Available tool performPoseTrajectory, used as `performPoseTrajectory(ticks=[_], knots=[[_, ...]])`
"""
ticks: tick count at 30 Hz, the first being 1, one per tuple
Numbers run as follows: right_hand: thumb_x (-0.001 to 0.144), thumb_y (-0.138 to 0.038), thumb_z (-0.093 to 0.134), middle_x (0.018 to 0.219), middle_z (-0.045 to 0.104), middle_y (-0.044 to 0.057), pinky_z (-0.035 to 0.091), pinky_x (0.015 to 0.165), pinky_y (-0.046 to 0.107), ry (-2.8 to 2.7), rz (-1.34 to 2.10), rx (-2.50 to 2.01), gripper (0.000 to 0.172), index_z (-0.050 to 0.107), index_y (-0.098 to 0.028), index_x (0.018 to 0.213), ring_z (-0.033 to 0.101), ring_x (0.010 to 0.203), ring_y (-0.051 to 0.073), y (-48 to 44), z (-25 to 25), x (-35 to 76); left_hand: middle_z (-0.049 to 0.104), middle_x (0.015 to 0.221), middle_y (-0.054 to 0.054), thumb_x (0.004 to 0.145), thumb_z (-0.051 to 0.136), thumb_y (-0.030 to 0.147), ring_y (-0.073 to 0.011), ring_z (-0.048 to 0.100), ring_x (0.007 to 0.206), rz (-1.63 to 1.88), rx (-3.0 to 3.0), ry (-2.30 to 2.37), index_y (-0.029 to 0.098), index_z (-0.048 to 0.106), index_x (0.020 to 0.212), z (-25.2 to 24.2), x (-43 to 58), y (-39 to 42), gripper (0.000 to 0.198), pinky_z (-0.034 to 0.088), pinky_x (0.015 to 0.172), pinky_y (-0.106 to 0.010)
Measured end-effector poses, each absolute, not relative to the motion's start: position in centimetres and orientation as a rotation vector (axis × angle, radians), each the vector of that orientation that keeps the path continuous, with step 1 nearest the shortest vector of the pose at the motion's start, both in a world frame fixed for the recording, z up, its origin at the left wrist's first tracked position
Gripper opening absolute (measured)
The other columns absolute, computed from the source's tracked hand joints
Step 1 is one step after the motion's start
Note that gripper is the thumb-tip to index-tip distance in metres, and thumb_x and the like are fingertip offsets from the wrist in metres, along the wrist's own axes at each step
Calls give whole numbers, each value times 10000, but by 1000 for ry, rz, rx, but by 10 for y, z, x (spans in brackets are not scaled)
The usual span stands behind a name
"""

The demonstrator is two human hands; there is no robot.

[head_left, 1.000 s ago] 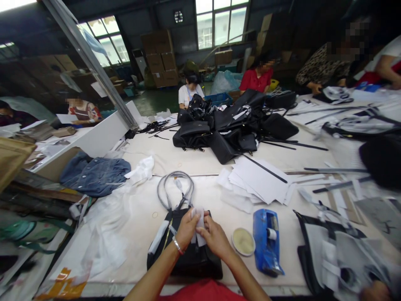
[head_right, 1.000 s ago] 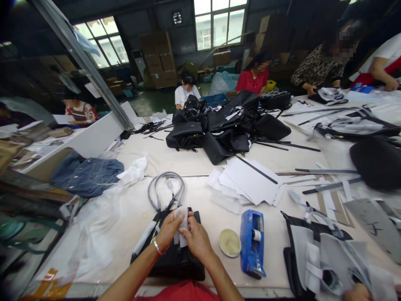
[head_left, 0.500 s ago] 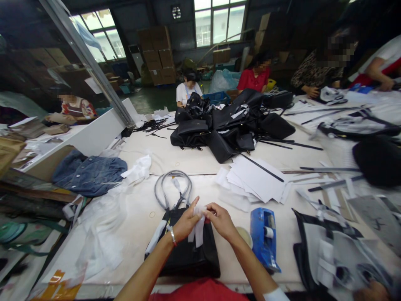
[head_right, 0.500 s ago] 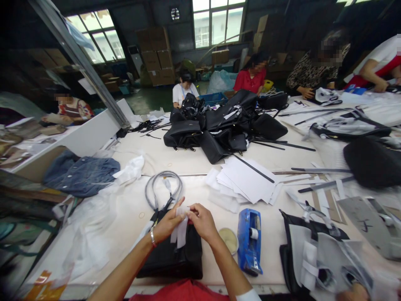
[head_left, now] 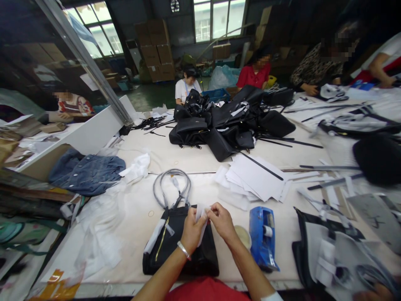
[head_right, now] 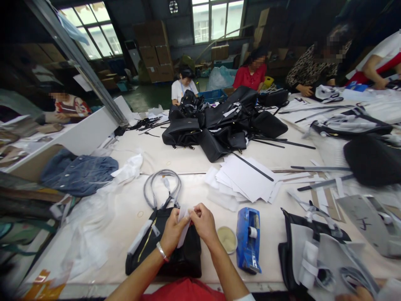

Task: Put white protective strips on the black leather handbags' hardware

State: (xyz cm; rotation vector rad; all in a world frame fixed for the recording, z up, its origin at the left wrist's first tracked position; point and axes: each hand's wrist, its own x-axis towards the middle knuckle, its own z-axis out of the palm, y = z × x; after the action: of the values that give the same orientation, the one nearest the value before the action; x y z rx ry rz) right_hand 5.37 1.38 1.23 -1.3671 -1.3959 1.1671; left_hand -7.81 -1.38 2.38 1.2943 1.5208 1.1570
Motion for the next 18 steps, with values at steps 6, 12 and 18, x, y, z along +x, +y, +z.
performPoseTrajectory(ticks=[6, 12, 18], knots=[[752, -376, 555, 529, 546, -59, 407, 508, 236, -1333, 1264, -1312, 209, 450, -216, 668, 566, 489, 132, 13, 15, 55, 569, 699, 19, 797, 571, 361, -152, 515, 657, 1171, 1386, 1509, 200, 515, 768, 32, -75, -13, 173, 361, 629, -265], [753, -373, 556, 534, 541, -57, 386, 508, 228, -1330, 1188, -1353, 204, 471, -206, 671, 529, 494, 117, 11, 7, 56, 584, 693, 15, 809, 544, 339, -151, 536, 641, 1182, 1365, 1536, 202, 498, 787, 28, -69, -14, 146, 365, 620, -258], [739, -398, 571, 539, 527, -54, 368, 458, 214, -1177, 1267, -1321, 233, 484, -196, 661, 484, 467, 100, 9, 2, 56, 630, 825, -52, 902, 366, 277, -197, 603, 731, 1037, 1706, 1733, 190, 462, 971, 19, -60, -23, 147, 399, 640, -285]])
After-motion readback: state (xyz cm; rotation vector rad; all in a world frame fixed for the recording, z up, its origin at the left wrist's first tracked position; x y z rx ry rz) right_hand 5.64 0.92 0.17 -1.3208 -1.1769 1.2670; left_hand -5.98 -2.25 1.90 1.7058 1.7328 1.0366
